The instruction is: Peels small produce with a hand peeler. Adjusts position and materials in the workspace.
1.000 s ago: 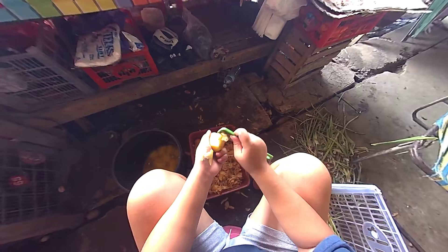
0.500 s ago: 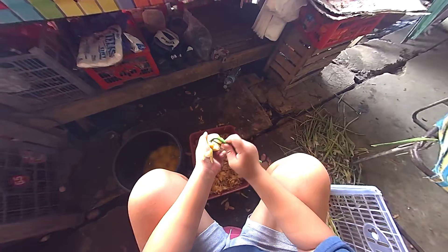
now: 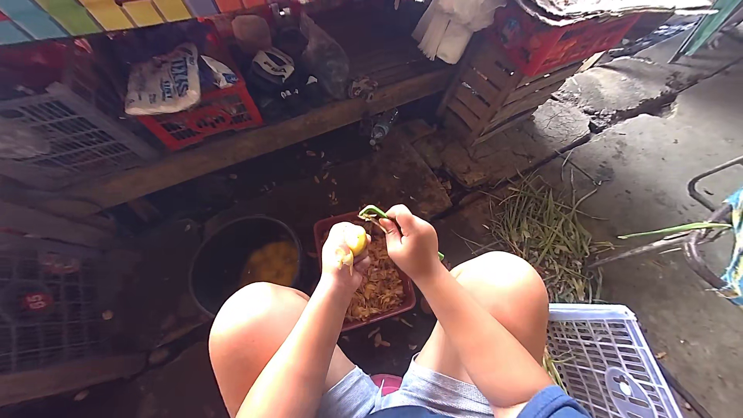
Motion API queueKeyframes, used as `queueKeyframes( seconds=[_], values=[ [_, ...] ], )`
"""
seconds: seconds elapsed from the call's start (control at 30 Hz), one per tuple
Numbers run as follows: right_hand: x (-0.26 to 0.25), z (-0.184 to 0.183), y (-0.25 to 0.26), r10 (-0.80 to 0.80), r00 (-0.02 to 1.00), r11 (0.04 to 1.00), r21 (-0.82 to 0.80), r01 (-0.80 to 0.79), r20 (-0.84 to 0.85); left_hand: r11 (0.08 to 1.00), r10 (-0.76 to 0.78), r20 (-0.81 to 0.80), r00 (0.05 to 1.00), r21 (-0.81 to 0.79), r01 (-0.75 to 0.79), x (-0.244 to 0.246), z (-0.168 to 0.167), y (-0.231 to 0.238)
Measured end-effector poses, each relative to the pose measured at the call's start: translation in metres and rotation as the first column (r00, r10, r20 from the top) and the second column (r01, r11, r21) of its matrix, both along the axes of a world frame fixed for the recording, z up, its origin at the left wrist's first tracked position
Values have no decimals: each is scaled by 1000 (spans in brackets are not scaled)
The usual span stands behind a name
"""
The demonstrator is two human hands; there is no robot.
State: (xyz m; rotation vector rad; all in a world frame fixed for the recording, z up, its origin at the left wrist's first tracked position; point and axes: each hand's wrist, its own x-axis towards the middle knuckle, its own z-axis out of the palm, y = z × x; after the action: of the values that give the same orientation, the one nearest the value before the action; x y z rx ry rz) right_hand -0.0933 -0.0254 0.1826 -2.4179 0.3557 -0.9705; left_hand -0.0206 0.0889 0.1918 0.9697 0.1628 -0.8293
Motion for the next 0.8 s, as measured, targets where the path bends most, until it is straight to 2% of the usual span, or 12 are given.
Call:
queueKeyframes(
  seconds=[0.07,0.13,0.23,0.33,0.43,0.53,0.67,0.73,0.8],
  values=[
    [-3,1,13,115,993,993,-2,-115,30,999,23,77,997,22,-25,-2,0,-1],
    [-3,-3,15,167,986,985,-44,-165,29,999,26,118,993,16,-28,-4,-3,-2],
    [1,-10,-4,73,991,995,-58,-80,-109,999,-48,178,983,-8,50,-5,-4,2],
    [6,-13,-13,-8,982,1000,9,10,-186,1000,-15,241,970,-7,17,-2,0,2],
    [3,-9,-10,-46,993,999,13,48,-106,998,62,90,994,21,-64,1,3,-2],
    [-2,-5,-4,-44,999,998,32,45,-31,996,36,-75,997,-80,-42,4,7,-3],
    [-4,-4,13,39,996,999,9,-39,76,980,-47,-146,988,-197,18,5,1,-5],
    [-3,-8,19,89,990,995,-44,-85,108,985,-37,-144,989,-173,11,2,0,-6],
    [-2,-10,25,126,985,987,-114,-112,118,992,35,-180,983,-117,-57,-1,2,-8]
  ],
)
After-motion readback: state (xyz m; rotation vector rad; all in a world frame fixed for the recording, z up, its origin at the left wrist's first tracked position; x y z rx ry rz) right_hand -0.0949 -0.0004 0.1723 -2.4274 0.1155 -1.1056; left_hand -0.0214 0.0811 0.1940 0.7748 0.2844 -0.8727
